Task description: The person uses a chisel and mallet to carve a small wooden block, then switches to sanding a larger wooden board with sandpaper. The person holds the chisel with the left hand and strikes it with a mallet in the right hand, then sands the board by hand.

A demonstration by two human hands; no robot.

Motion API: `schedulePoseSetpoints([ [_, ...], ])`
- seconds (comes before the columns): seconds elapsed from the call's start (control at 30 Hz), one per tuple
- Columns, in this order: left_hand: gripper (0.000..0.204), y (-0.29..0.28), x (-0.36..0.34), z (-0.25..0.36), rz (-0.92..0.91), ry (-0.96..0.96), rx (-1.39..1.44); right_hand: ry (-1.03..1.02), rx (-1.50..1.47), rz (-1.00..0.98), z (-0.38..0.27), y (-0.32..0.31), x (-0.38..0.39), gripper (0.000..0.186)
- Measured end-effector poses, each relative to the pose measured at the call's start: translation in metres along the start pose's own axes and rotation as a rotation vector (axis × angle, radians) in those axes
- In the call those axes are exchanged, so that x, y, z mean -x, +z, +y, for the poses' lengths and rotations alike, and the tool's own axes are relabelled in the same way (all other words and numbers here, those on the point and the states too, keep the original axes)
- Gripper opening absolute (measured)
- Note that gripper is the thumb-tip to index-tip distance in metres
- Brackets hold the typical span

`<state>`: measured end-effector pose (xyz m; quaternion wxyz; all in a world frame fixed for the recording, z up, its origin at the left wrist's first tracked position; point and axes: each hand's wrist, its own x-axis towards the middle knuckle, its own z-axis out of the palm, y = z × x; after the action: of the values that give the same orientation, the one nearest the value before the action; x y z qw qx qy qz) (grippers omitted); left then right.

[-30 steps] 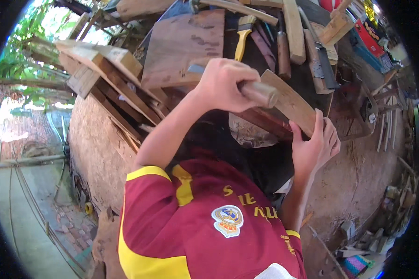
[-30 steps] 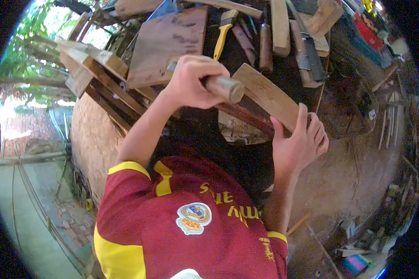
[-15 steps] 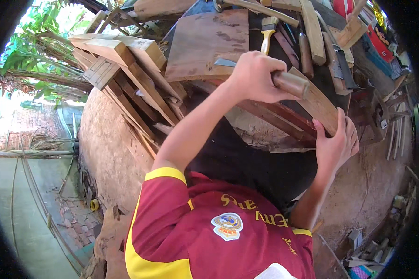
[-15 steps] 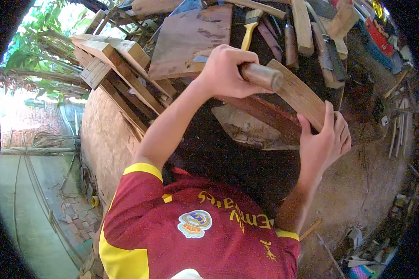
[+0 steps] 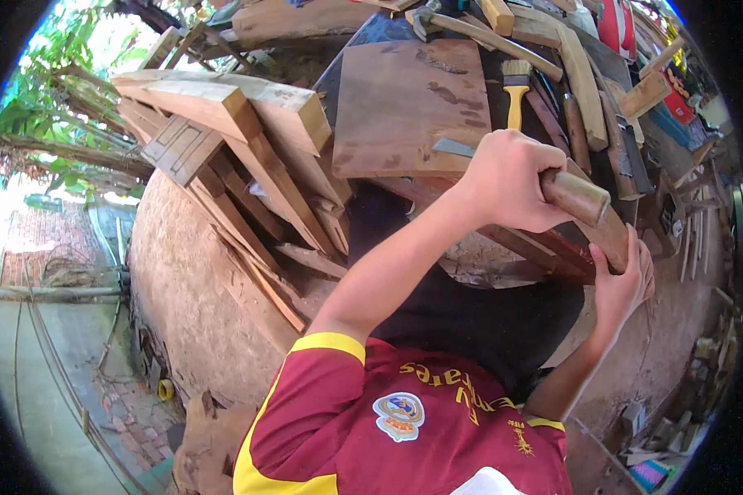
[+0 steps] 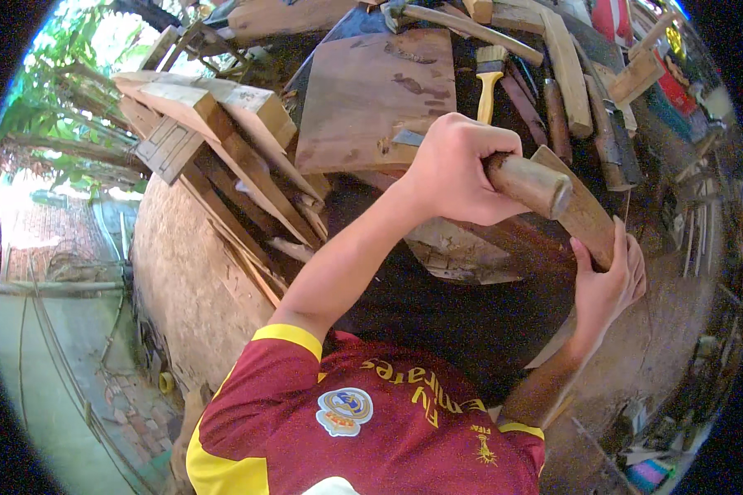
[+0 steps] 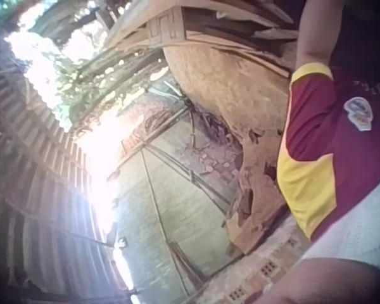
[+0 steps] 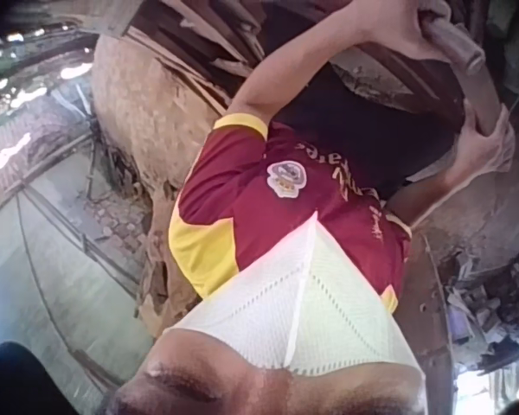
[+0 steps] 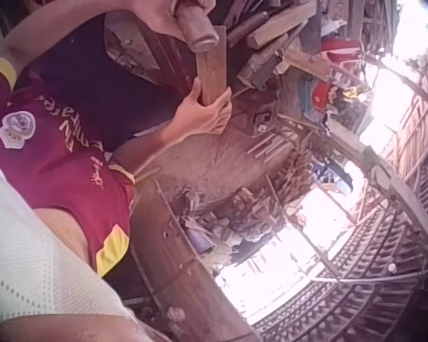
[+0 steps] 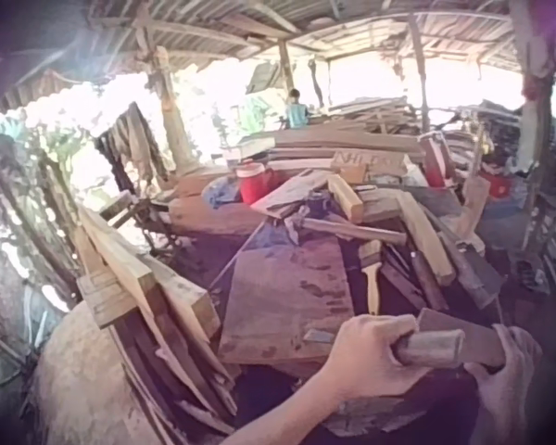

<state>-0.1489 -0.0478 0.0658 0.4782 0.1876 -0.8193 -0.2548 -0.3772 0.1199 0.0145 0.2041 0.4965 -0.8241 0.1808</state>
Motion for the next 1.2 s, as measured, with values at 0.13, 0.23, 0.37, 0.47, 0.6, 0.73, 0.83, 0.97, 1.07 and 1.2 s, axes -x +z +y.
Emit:
schedulePoseSetpoints([
  [0.13,0.030,-0.003,-0.002,-0.002,0.027,0.023,0.060,0.021,-0.008,-0.027,-0.007,-0.005,-0.002,0.072],
  [0.23,0.029,0.001,-0.005,0.000,0.036,-0.002,0.050,0.020,-0.025,-0.018,-0.004,-0.005,-0.004,0.071],
  [0.37,0.029,0.007,-0.007,0.002,0.069,-0.057,0.053,0.030,-0.056,-0.014,0.000,-0.005,-0.002,0.070],
  [0.47,0.028,0.008,-0.008,0.002,0.096,-0.063,0.040,0.029,-0.067,-0.012,0.001,-0.004,-0.003,0.071],
  [0.6,0.027,0.006,-0.008,0.002,0.140,-0.085,0.016,0.041,-0.002,-0.012,-0.008,-0.008,-0.003,0.069],
  [0.73,0.027,0.007,-0.009,0.000,0.128,-0.115,-0.043,0.140,0.027,0.020,-0.016,-0.001,-0.002,0.068],
  [0.83,0.026,0.009,-0.011,0.001,0.099,-0.124,-0.148,0.180,0.065,-0.007,-0.020,-0.001,-0.004,0.069],
  [0.97,0.026,0.012,-0.010,0.001,0.119,-0.095,-0.187,0.125,0.064,0.037,-0.012,0.006,-0.001,0.073],
  [1.07,0.025,0.014,-0.006,-0.002,0.098,-0.080,-0.157,0.115,0.059,0.031,-0.015,0.004,0.000,0.070],
  [1.2,0.026,0.007,-0.003,0.004,0.082,-0.029,-0.059,0.055,0.028,0.044,-0.005,0.005,-0.004,0.072],
])
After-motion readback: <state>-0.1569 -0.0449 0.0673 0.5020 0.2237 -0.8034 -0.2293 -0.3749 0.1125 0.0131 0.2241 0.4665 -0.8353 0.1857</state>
